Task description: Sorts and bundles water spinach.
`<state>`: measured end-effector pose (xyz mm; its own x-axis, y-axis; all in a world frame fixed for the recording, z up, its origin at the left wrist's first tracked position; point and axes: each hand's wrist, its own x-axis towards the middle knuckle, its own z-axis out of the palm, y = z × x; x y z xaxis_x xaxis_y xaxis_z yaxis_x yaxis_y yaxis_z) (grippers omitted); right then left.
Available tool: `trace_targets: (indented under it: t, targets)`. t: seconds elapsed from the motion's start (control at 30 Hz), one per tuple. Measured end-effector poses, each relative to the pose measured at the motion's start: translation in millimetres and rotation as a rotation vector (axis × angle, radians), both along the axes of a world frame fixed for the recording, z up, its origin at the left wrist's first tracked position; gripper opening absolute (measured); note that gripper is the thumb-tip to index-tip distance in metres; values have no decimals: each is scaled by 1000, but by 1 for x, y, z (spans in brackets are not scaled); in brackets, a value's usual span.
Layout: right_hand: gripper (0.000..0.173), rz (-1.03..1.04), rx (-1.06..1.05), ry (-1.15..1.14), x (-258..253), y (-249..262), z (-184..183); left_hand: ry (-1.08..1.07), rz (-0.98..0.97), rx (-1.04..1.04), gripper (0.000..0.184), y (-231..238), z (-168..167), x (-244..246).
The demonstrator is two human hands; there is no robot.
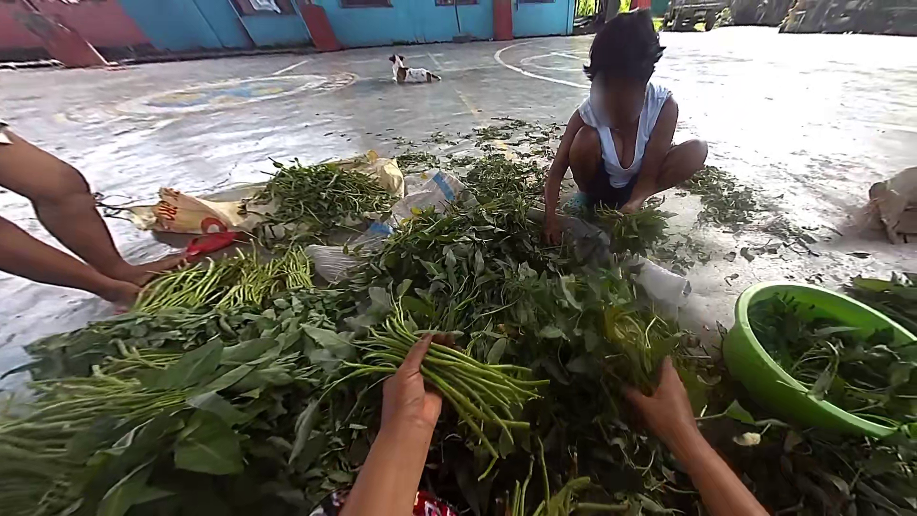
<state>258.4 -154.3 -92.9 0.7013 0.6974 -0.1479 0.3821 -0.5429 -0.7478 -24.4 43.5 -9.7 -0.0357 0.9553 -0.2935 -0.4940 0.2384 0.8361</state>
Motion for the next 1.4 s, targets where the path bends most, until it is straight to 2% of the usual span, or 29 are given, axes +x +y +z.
trace_targets:
  t: [0.1,0.17,0.27,0.33,0.4,0.47,0.57,0.67,0.7,0.8,0.93,1.07,1.13,1.27,1.4]
  targets:
    - [101,314,-388,111,-15,-18,-50,12,-21,7,18,-1,-2,0]
    - [80,430,-489,156,-6,-18,-53,37,-51,4,18,-3,-4,-1]
    - [42,301,-362,119,23,-12,-33,79,-88,-5,18,-3,-6,2]
    - [31,150,-191,135,33,-5,-20,97,-106,-12,17,-1,-8,4]
    - [28,51,-1,264,35,11,-18,128,-123,-22,17,0,-9,6]
    - [26,45,61,301,34,31,-20,148,-152,-24,17,-1,-9,9]
    - [26,57,-143,153,36,58,-29,158,-176,-24,16,-2,-9,13]
    - [33,211,-458,111,38,70,-56,148,-187,-33,17,-2,-11,15]
    - [35,261,-482,104,35,74,-61,145,-187,-40,17,-1,-11,14]
    - [31,291,-313,133,28,77,-30,141,-185,-51,17,-1,-8,14]
    - [23,270,59,413,37,62,34,133,-192,-50,16,-1,-9,10]
    - [18,250,290,433,38,49,61,133,-216,-47,18,-4,-4,10]
    - [18,325,445,387,18,46,62,127,-251,-47,19,-7,-1,9]
    - [17,387,656,190,-37,50,43,108,-340,-51,20,-16,-1,11]
    - [13,446,700,1,-89,53,22,106,-475,-21,20,-26,0,6]
